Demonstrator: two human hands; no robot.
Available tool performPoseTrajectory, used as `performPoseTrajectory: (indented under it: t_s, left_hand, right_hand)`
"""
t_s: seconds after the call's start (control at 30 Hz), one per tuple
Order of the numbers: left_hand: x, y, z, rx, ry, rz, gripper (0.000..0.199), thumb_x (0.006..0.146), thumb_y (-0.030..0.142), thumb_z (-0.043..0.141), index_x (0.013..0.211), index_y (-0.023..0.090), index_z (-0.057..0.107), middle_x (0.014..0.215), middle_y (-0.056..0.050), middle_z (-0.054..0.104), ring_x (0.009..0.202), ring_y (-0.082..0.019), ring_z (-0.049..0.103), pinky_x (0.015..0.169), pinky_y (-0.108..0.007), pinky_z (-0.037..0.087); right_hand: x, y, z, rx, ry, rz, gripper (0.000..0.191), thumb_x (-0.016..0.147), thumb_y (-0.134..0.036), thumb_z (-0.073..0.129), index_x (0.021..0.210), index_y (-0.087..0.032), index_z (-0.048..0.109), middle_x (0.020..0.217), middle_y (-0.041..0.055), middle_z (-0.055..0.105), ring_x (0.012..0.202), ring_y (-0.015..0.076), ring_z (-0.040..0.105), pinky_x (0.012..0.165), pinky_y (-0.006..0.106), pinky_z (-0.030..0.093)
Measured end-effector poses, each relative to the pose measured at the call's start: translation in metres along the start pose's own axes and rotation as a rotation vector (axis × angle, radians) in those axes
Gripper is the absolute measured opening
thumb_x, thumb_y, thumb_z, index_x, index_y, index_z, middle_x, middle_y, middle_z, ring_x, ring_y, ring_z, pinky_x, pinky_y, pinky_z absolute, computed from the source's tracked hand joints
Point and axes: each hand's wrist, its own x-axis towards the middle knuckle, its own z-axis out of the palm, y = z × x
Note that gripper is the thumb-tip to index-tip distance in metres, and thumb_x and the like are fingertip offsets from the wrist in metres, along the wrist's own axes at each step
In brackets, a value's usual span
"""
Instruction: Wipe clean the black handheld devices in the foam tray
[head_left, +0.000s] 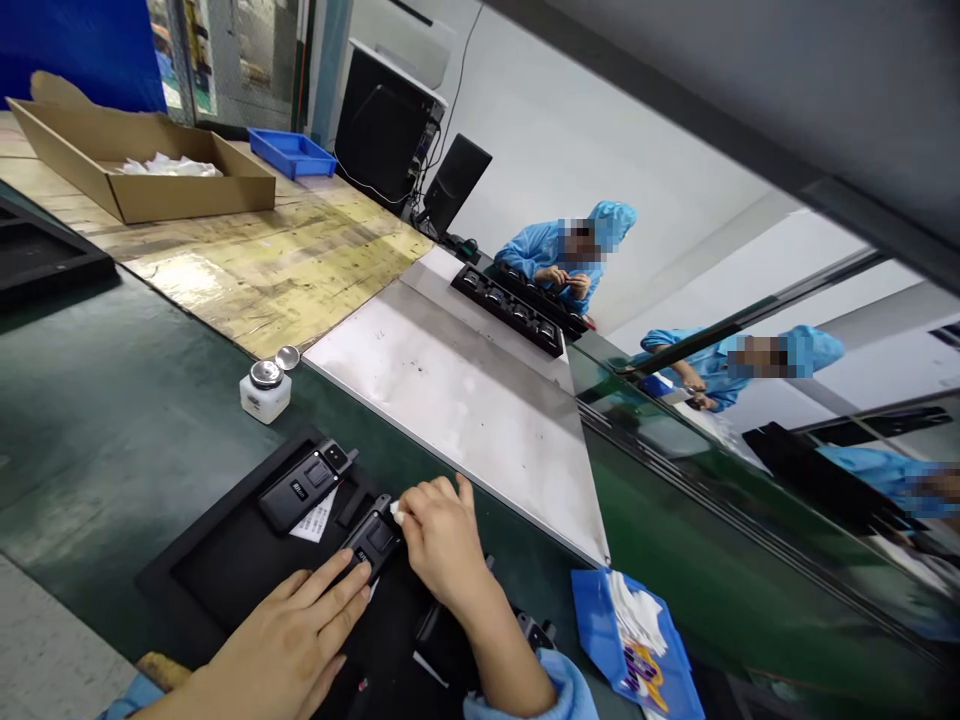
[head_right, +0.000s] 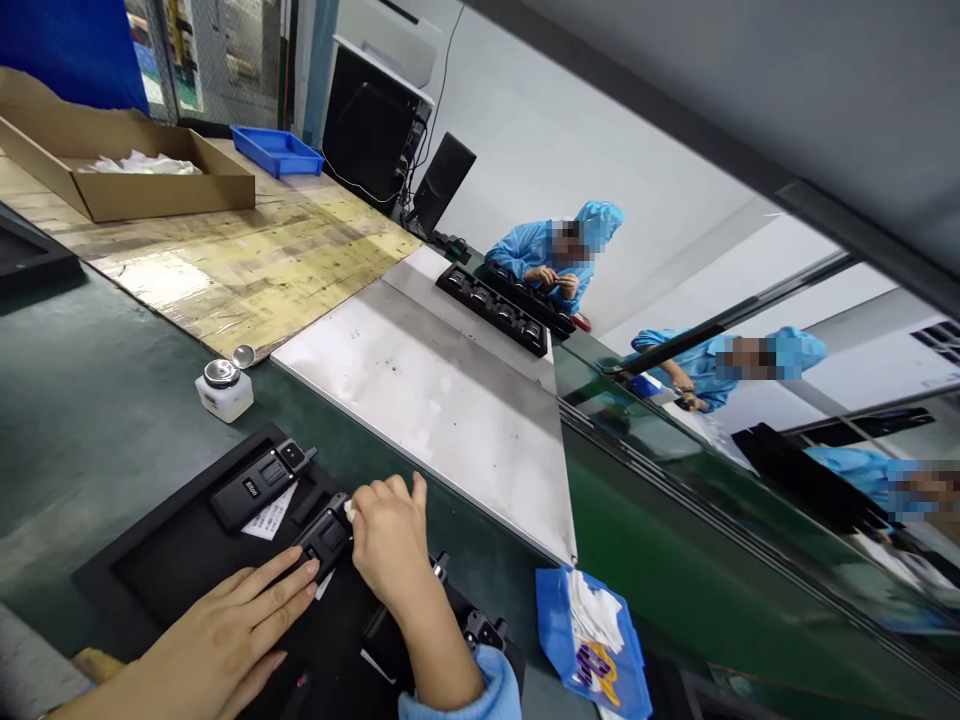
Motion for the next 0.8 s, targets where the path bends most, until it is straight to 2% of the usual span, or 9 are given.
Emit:
performPoseTrajectory:
  t_s: [0.1,0.23,0.3,0.43,0.6,0.7,0.8]
  left_hand:
    - [-0.001,0.0,0.001,-0.018,-0.015,0.011,0.063,0.08,0.012,0.052,0.142,0.023,0.049,0.151,0.003,0.045,0.135,-0.024,0.046,0.095,-0.033,0.054]
    - [-0.004,0.001,0.009,-0.041,-0.029,-0.027,0.065,0.082,0.014,0.053,0.145,0.027,0.044,0.155,0.004,0.04,0.139,-0.024,0.042,0.099,-0.033,0.051]
    - [-0.004,-0.001,0.01,-0.058,-0.027,-0.027,0.064,0.083,0.015,0.053,0.145,0.027,0.044,0.156,0.004,0.039,0.139,-0.024,0.041,0.1,-0.033,0.051]
    - [-0.003,-0.002,0.007,-0.102,-0.024,-0.016,0.065,0.083,0.014,0.054,0.146,0.026,0.043,0.154,0.003,0.042,0.139,-0.024,0.041,0.099,-0.032,0.051]
    - [-0.004,0.001,0.007,-0.126,0.016,-0.058,0.06,0.084,0.012,0.053,0.142,0.028,0.048,0.15,0.003,0.048,0.138,-0.023,0.042,0.102,-0.032,0.049]
    - [-0.004,-0.001,0.008,-0.141,0.04,-0.037,0.059,0.085,0.013,0.053,0.142,0.027,0.048,0.149,0.002,0.049,0.139,-0.022,0.041,0.103,-0.031,0.047]
    - [-0.005,-0.004,0.008,-0.119,0.047,-0.006,0.057,0.088,0.015,0.053,0.143,0.026,0.047,0.15,0.0,0.048,0.14,-0.022,0.04,0.102,-0.031,0.047]
  right_hand:
    - [-0.004,-0.001,0.002,0.03,-0.004,0.031,0.016,0.086,-0.009,0.052,0.078,-0.022,0.057,0.08,-0.0007,0.062,0.088,0.0189,0.051,0.109,0.053,0.019]
    - [0.007,-0.006,0.002,0.069,-0.017,-0.044,0.013,0.087,-0.013,0.055,0.079,-0.023,0.058,0.083,-0.0014,0.064,0.091,0.0187,0.052,0.11,0.052,0.018]
    - [0.01,-0.005,0.001,0.06,0.001,-0.031,0.013,0.087,-0.013,0.056,0.079,-0.023,0.058,0.083,-0.0013,0.064,0.091,0.0191,0.052,0.11,0.053,0.018]
    - [-0.003,-0.001,0.002,0.063,0.036,0.057,0.016,0.085,-0.009,0.055,0.077,-0.022,0.057,0.08,-0.0014,0.063,0.087,0.0182,0.051,0.108,0.052,0.021]
    - [-0.002,-0.005,0.005,0.009,0.085,0.037,0.014,0.088,-0.014,0.055,0.08,-0.023,0.062,0.083,-0.0004,0.064,0.09,0.0195,0.051,0.109,0.052,0.019]
    - [-0.003,0.007,-0.004,0.015,0.185,0.086,0.012,0.089,-0.017,0.057,0.081,-0.023,0.064,0.084,0.0003,0.065,0.09,0.0196,0.053,0.106,0.049,0.023]
    - [-0.035,0.034,-0.016,0.135,0.303,0.176,0.012,0.09,-0.021,0.057,0.082,-0.022,0.065,0.084,0.0015,0.066,0.086,0.0189,0.055,0.092,0.039,0.035]
